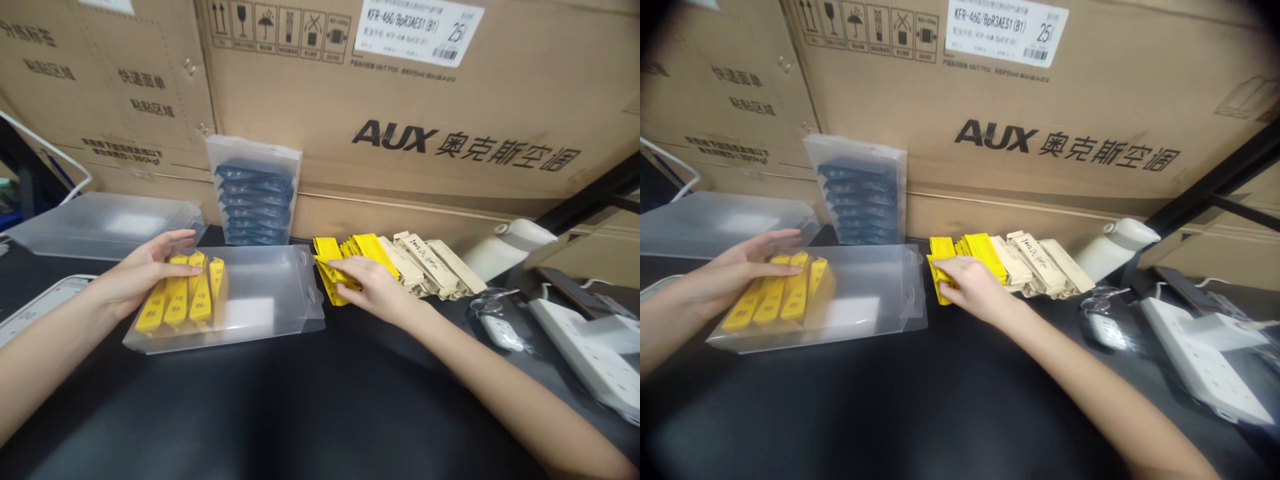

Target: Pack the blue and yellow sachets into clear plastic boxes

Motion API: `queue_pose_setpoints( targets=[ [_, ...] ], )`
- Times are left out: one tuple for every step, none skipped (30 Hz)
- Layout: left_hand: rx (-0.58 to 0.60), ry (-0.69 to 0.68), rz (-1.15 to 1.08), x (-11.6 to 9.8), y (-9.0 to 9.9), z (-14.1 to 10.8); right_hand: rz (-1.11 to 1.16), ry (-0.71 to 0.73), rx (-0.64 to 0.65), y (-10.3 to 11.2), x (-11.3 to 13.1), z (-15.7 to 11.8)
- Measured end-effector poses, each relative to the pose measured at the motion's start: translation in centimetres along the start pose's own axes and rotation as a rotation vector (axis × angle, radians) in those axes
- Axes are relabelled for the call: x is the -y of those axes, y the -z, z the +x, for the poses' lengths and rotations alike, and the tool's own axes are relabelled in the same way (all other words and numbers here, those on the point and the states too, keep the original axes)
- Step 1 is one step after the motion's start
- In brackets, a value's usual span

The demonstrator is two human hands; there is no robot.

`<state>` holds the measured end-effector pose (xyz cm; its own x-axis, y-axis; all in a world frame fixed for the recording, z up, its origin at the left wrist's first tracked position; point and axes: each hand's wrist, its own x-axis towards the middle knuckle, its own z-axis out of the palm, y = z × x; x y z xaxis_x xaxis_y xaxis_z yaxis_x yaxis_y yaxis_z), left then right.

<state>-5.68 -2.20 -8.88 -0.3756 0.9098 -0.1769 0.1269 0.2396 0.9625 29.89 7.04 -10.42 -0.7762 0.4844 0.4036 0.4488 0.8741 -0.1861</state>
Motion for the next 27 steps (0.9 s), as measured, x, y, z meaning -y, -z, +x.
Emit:
queue_pose_setpoints(
  targets=[
    [-0.009,-0.002,-0.001,0.0,0.0,0.0,0.007,-0.017,-0.07,0.1,-0.1,0.0],
    [-0.018,-0.002,-0.003,0.0,0.0,0.1,0.012,-0.04,-0.155,0.3,-0.1,0.0],
    [-0.023,0.001,-0.006,0.0,0.0,0.1,0.015,-0.072,-0.248,0.5,0.0,0.0],
    [-0.032,0.004,-0.009,0.0,0.0,0.1,0.021,-0.113,-0.339,0.9,0.1,0.0],
    [-0.039,0.006,-0.011,0.0,0.0,0.1,0.03,-0.162,-0.418,1.2,0.3,0.1],
    [-0.042,0.004,-0.012,0.1,0.0,0.1,0.048,-0.214,-0.472,1.6,0.4,0.2],
    [-0.043,-0.002,-0.015,0.1,0.0,0.1,0.082,-0.269,-0.482,1.9,0.6,0.2],
    [-0.042,-0.008,-0.014,0.2,0.0,0.1,0.142,-0.327,-0.445,2.1,0.6,0.3],
    [-0.043,-0.013,-0.013,0.2,0.0,0.1,0.232,-0.39,-0.377,2.3,0.6,0.4],
    [-0.042,-0.014,-0.01,0.3,0.0,0.2,0.346,-0.453,-0.296,2.3,0.6,0.5],
    [-0.042,-0.01,-0.008,0.3,0.1,0.2,0.468,-0.51,-0.212,2.2,0.5,0.6],
    [-0.041,-0.005,-0.006,0.3,0.1,0.2,0.585,-0.559,-0.136,2.0,0.4,0.6],
    [-0.039,0.0,-0.005,0.4,0.2,0.2,0.683,-0.602,-0.075,1.7,0.2,0.6],
    [-0.037,0.008,-0.006,0.4,0.2,0.2,0.758,-0.635,-0.032,1.4,0.1,0.6],
    [-0.032,0.016,-0.011,0.4,0.3,0.1,0.809,-0.657,-0.004,1.1,-0.1,0.5],
    [-0.026,0.026,-0.016,0.4,0.3,0.1,0.845,-0.669,0.009,0.8,-0.2,0.5],
    [-0.019,0.037,-0.024,0.3,0.4,0.1,0.872,-0.669,0.004,0.6,-0.3,0.4],
    [-0.016,0.051,-0.031,0.3,0.4,0.0,0.889,-0.659,-0.023,0.4,-0.3,0.3],
    [-0.016,0.062,-0.038,0.2,0.4,0.0,0.897,-0.641,-0.064,0.3,-0.4,0.3],
    [-0.014,0.068,-0.044,0.2,0.3,0.0,0.901,-0.624,-0.106,0.2,-0.3,0.3],
    [-0.014,0.066,-0.047,0.2,0.3,0.0,0.909,-0.612,-0.147,0.1,-0.3,0.3],
    [-0.011,0.061,-0.049,0.2,0.3,0.0,0.928,-0.607,-0.175,0.0,-0.2,0.3],
    [-0.003,0.054,-0.05,0.2,0.3,0.0,0.958,-0.613,-0.189,-0.1,-0.1,0.4],
    [0.002,0.048,-0.052,0.1,0.2,0.0,0.997,-0.627,-0.188,-0.1,0.0,0.5],
    [0.007,0.045,-0.054,0.1,0.2,0.1,1.041,-0.65,-0.17,-0.2,0.1,0.6],
    [0.01,0.046,-0.06,0.1,0.2,0.0,1.087,-0.679,-0.141,-0.1,0.3,0.7],
    [0.013,0.051,-0.067,0.1,0.1,0.0,1.131,-0.711,-0.105,0.0,0.3,0.8]
  ],
)
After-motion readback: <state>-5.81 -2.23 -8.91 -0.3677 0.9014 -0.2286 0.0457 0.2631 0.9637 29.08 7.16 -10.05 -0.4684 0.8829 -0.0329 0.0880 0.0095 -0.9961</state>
